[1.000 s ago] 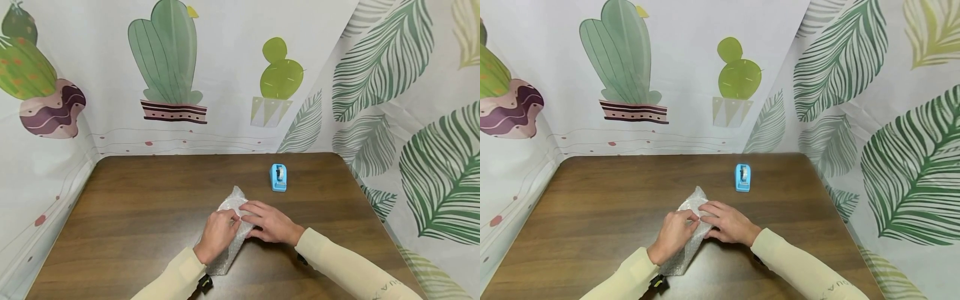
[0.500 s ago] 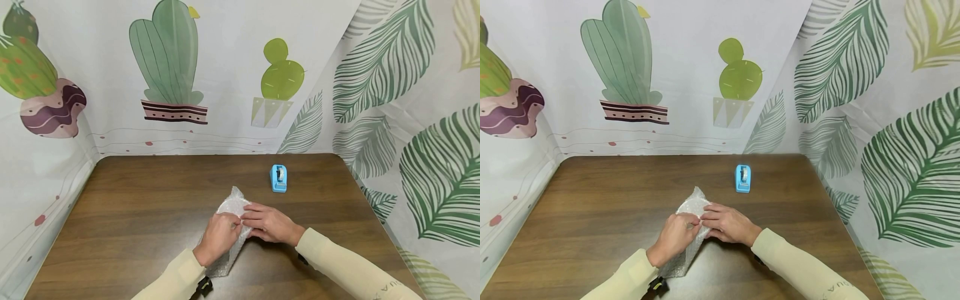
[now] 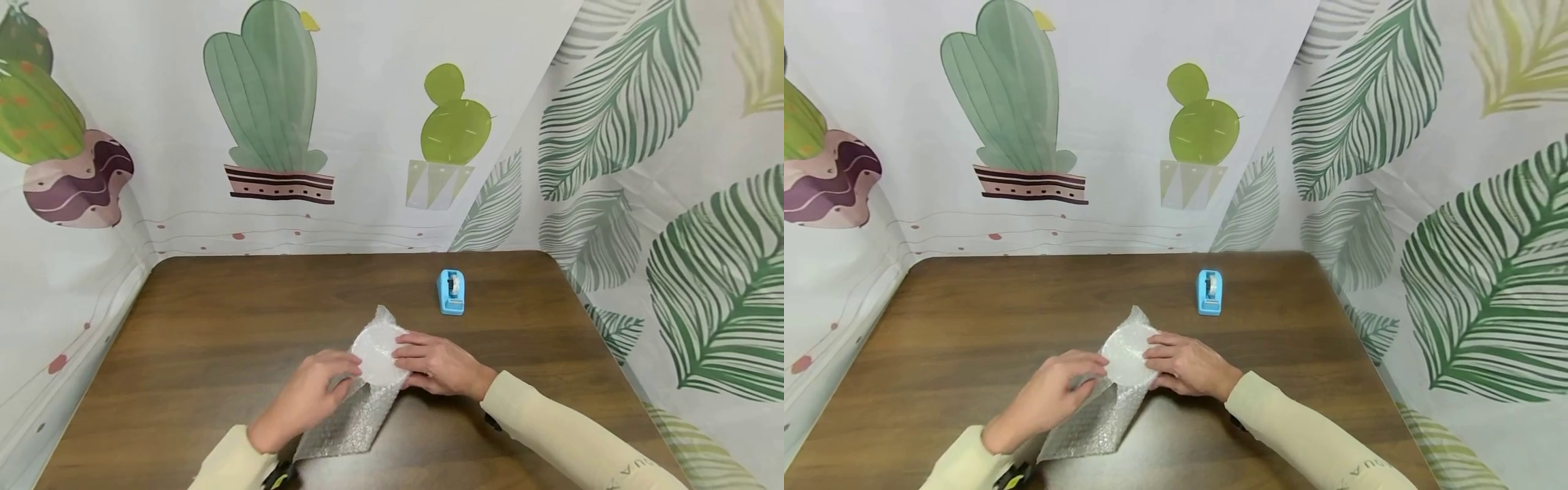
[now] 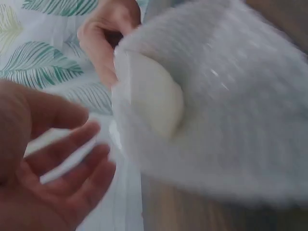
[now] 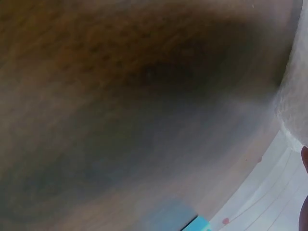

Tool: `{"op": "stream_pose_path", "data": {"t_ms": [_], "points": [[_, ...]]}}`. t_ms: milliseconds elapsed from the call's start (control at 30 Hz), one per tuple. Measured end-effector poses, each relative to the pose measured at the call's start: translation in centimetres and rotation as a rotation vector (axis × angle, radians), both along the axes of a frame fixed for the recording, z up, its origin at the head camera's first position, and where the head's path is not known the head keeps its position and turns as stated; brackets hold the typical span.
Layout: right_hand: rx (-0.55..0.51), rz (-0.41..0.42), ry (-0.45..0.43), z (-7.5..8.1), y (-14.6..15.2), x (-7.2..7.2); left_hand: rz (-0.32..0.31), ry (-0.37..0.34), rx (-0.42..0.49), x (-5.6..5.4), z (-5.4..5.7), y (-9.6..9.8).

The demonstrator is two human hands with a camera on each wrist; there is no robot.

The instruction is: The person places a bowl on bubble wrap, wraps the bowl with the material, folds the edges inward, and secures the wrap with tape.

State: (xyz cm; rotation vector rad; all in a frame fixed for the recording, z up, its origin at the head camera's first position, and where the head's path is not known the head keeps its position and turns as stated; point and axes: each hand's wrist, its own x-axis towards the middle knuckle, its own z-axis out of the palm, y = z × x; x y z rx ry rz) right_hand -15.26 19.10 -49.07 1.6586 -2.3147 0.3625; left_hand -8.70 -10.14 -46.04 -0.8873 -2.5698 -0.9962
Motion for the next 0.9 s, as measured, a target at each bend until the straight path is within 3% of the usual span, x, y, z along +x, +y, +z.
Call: {"op": "stream_pose_path", "data": {"t_ms": [100, 300, 500, 567, 767, 900], "points": [[-0.006, 0.011, 0.008, -0.2, 0.1, 0.0, -0.091, 0.056, -0.069, 1.0, -0.5, -2.0], [-0.018, 0.025, 0.020, -0.2, 0.1, -0.2, -0.176, 0.189, -0.211, 2.2, -2.1, -4.9], [-0.011, 0.014, 0.009, -0.1, 0.2, -0.1, -0.257, 0.175, -0.414, 3.2, -3.4, -6.2], [-0.006, 0.011, 0.009, 0.0, 0.2, -0.1, -0.279, 0.205, -0.453, 3.4, -3.8, -6.2], [0.008, 0.007, 0.010, 0.0, 0.3, -0.2, -0.298, 0.404, -0.490, 3.2, -4.5, -5.7], [0.012, 0.019, 0.018, 0.1, 0.3, -0.3, -0.308, 0.455, -0.448, 2.9, -4.6, -5.4]]}}
